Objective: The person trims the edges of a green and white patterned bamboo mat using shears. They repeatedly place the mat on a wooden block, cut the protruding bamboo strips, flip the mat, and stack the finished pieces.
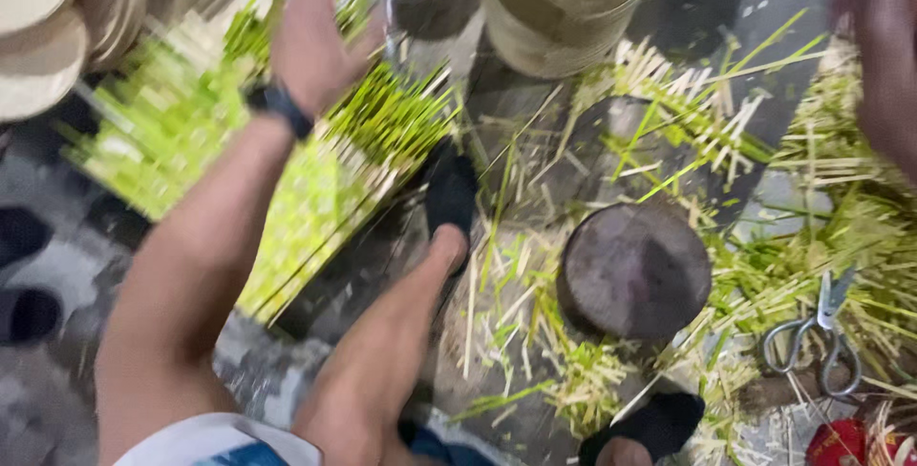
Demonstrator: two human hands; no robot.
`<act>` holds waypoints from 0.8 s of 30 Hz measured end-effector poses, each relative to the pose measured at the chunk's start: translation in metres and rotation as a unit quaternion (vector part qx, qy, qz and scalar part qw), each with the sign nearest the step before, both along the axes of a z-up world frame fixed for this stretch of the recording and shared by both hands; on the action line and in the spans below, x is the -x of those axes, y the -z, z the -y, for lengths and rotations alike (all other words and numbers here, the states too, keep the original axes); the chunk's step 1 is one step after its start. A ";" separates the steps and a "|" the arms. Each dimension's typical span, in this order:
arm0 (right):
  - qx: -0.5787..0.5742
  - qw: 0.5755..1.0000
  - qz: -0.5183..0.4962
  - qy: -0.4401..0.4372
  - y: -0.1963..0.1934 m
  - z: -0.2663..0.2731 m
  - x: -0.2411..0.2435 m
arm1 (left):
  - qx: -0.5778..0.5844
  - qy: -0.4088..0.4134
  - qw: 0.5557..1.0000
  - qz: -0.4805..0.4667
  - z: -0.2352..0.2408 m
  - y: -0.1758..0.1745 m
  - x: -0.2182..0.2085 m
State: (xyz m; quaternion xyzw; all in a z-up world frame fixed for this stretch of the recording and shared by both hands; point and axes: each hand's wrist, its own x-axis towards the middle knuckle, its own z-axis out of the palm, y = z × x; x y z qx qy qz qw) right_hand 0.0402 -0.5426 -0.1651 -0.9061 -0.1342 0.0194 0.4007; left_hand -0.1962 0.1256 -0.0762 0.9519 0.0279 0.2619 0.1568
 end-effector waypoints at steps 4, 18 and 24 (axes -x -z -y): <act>0.034 0.982 -0.188 -0.014 0.026 0.137 0.168 | -0.060 -0.183 0.884 -0.426 0.047 0.072 0.181; -0.044 0.909 -0.389 0.141 0.055 0.203 0.406 | -0.054 -0.157 0.931 -0.325 0.002 0.150 0.276; -0.047 0.921 -0.379 0.079 0.056 0.185 0.406 | 0.061 -0.260 0.963 0.030 0.047 0.042 0.260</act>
